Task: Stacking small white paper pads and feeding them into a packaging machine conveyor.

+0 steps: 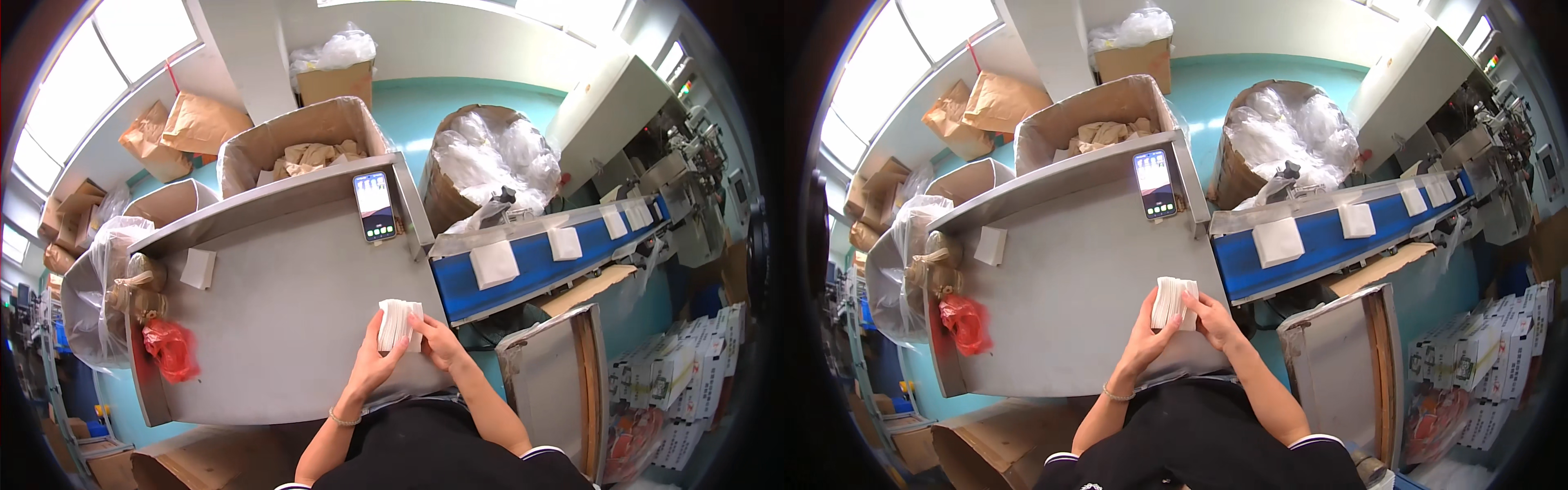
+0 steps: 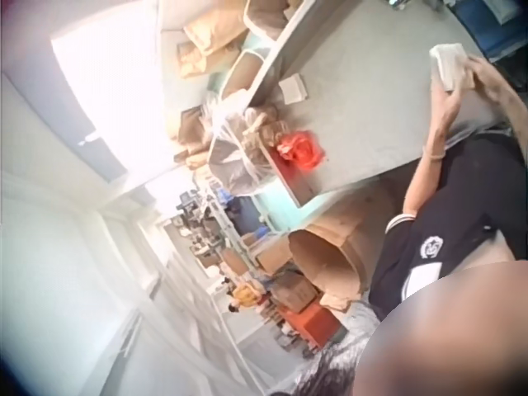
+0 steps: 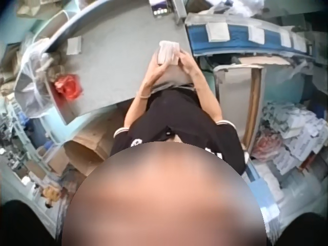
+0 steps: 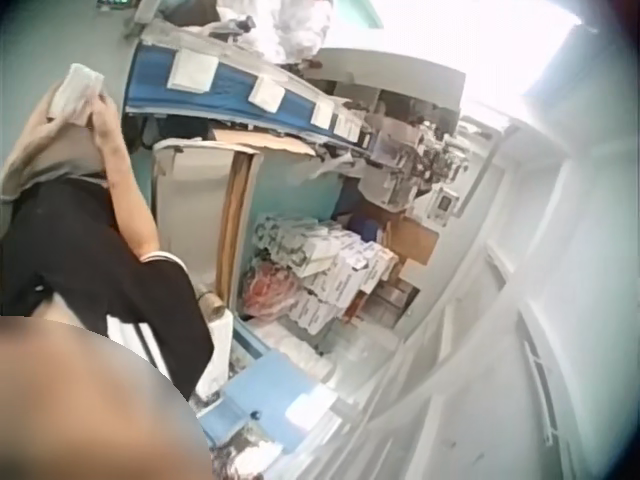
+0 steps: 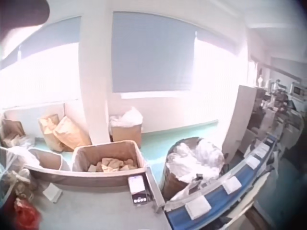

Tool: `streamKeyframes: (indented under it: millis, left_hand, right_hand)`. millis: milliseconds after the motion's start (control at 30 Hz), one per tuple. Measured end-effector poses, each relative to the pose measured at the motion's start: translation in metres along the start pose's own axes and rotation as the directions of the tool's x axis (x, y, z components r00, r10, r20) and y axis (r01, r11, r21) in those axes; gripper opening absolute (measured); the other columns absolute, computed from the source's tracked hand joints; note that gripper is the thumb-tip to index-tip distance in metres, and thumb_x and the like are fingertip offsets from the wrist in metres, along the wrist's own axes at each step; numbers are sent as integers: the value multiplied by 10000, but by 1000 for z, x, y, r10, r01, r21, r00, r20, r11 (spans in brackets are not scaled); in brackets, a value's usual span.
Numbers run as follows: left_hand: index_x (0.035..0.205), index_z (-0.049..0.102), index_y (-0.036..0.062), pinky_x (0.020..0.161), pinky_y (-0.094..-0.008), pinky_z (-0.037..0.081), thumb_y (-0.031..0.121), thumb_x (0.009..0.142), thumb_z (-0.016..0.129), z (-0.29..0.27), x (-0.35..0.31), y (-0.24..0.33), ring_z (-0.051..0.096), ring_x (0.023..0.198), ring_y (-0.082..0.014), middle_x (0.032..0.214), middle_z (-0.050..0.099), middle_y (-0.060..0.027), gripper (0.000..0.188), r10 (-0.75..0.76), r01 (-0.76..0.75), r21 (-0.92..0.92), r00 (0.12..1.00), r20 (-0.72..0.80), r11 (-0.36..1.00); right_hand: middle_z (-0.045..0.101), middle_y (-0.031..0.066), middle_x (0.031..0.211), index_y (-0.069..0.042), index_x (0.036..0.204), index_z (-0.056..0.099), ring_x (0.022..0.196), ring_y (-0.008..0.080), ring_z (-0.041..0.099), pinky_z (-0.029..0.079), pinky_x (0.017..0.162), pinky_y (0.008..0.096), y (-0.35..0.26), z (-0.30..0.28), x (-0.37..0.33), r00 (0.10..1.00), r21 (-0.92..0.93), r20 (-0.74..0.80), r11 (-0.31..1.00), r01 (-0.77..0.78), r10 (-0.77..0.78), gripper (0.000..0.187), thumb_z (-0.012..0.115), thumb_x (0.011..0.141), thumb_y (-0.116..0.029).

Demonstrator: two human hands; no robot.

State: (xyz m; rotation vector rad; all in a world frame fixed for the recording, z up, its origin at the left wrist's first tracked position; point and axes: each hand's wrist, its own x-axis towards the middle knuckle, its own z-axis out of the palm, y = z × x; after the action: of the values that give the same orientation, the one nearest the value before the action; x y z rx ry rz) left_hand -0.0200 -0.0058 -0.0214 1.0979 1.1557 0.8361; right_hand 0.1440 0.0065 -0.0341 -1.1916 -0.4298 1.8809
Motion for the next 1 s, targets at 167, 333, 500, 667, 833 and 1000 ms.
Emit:
streamKeyframes:
  millis: [167, 333, 500, 667, 833, 1000]
  left_hand:
    - [1481, 219, 0, 988, -335, 442, 191, 896, 685, 0, 2, 8, 499, 1200, -219, 1334, 465, -161, 772, 2, -1, -53, 1000, 29, 999]
    - [1443, 356, 41, 1038, -408, 395, 303, 865, 715, -12, 9, 2, 423, 1289, -310, 1389, 403, -244, 729, -18, 7, 208, 998, 53, 978]
    - [1382, 483, 75, 1131, -492, 235, 441, 812, 724, -10, 6, -5, 209, 1428, -408, 1519, 244, -302, 720, 28, -127, 468, 977, 213, 875]
    - [1364, 506, 73, 1136, -488, 226, 398, 840, 703, -21, -7, -15, 228, 1425, -389, 1511, 277, -277, 647, 53, -125, 474, 985, 163, 872]
    - [1278, 570, 18, 1137, -441, 259, 290, 847, 696, -6, -5, -22, 303, 1385, -395, 1455, 375, -277, 525, 130, -244, 629, 966, 223, 738]
    - [1260, 544, 10, 958, -354, 403, 222, 919, 644, 29, 2, -17, 507, 1199, -213, 1234, 586, -126, 413, 116, -225, 439, 958, 261, 870]
  right_hand:
    - [624, 82, 1159, -36, 1275, 541, 1040, 205, 612, 530, 850, 355, 10, -13, -4, 985, -80, -50, 982, -169, 166, 396, 623, 946, -240]
    - [637, 73, 976, -16, 1080, 573, 865, 181, 651, 537, 711, 281, 6, -22, 5, 939, 178, -320, 966, 187, -123, 294, 611, 959, -281]
    - [633, 32, 799, -44, 1025, 597, 584, 111, 558, 409, 487, 246, 12, -12, 6, 982, -254, -188, 967, -38, -11, 261, 635, 943, -289]
    - [660, 77, 837, -13, 1045, 593, 628, 130, 618, 479, 519, 258, -6, -40, 21, 652, -46, -666, 892, 449, -363, 267, 632, 937, -254]
    - [655, 70, 836, -56, 988, 597, 669, 139, 617, 502, 594, 269, 30, -53, -22, 686, 35, -645, 883, 467, -337, 168, 581, 948, -219]
    - [643, 35, 778, -28, 944, 651, 665, 113, 617, 527, 614, 298, 111, -35, -72, 708, -447, -414, 806, 389, -572, 183, 615, 925, -207]
